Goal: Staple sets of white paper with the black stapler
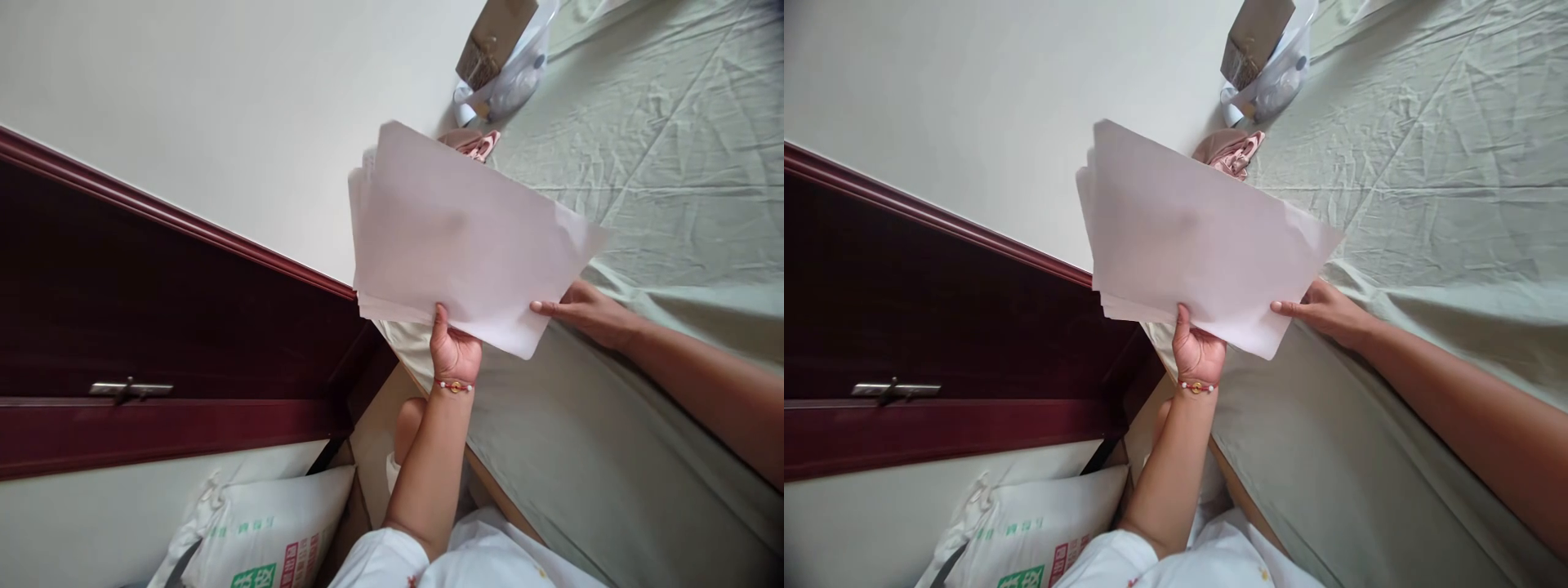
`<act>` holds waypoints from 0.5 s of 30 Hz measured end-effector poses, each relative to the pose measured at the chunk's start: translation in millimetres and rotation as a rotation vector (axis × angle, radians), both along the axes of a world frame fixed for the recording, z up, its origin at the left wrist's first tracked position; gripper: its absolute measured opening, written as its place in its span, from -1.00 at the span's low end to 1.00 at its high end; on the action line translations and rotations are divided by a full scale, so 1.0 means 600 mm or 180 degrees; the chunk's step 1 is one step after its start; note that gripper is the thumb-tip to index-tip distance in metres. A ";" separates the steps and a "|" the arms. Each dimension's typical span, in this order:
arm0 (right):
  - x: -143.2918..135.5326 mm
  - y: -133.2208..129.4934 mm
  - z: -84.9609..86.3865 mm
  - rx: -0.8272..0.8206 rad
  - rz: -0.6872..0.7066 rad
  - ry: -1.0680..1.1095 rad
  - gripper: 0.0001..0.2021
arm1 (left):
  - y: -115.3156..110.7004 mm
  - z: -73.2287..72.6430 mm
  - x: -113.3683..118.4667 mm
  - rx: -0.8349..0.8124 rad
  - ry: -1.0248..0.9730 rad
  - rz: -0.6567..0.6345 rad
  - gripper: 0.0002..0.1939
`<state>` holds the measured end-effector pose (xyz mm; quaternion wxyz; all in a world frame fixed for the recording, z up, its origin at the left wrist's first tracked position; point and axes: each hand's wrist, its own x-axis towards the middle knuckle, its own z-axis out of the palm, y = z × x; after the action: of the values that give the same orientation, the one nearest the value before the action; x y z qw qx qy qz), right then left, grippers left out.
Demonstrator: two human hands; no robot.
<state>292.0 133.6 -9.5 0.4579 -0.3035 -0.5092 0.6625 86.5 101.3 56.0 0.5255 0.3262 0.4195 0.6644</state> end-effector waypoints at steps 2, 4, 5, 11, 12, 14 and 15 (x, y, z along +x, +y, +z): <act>0.002 0.002 -0.006 -0.0064 0.0100 0.0148 -0.49 | -0.003 0.000 0.001 0.0017 0.0040 -0.0033 -0.45; 0.004 0.003 -0.012 -0.0207 0.0137 0.0222 -0.50 | -0.005 -0.011 0.000 -0.0103 0.0107 -0.0026 -0.46; 0.005 0.003 -0.015 -0.0273 0.0108 0.0237 -0.49 | -0.006 -0.020 -0.002 -0.0221 0.0113 -0.0009 -0.49; 0.007 0.008 -0.025 -0.0373 -0.0477 0.0228 -0.44 | -0.028 -0.068 -0.079 -0.0595 -0.0142 0.0291 -0.64; 0.008 0.009 -0.026 -0.0358 -0.0474 0.0232 -0.45 | -0.033 -0.067 -0.103 -0.0538 -0.0145 0.0391 -0.63; 0.011 0.011 -0.026 -0.0341 -0.0421 0.0244 -0.47 | -0.043 -0.058 -0.153 -0.0367 0.0045 0.0617 -0.65; 0.012 0.010 -0.025 -0.0343 -0.0390 0.0240 -0.48 | -0.047 -0.052 -0.175 -0.0290 0.0231 0.0600 -0.64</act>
<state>299.0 139.9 -24.2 0.4994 -0.3332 -0.4356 0.6707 -18.7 73.0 24.9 0.4594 0.2849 0.4969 0.6789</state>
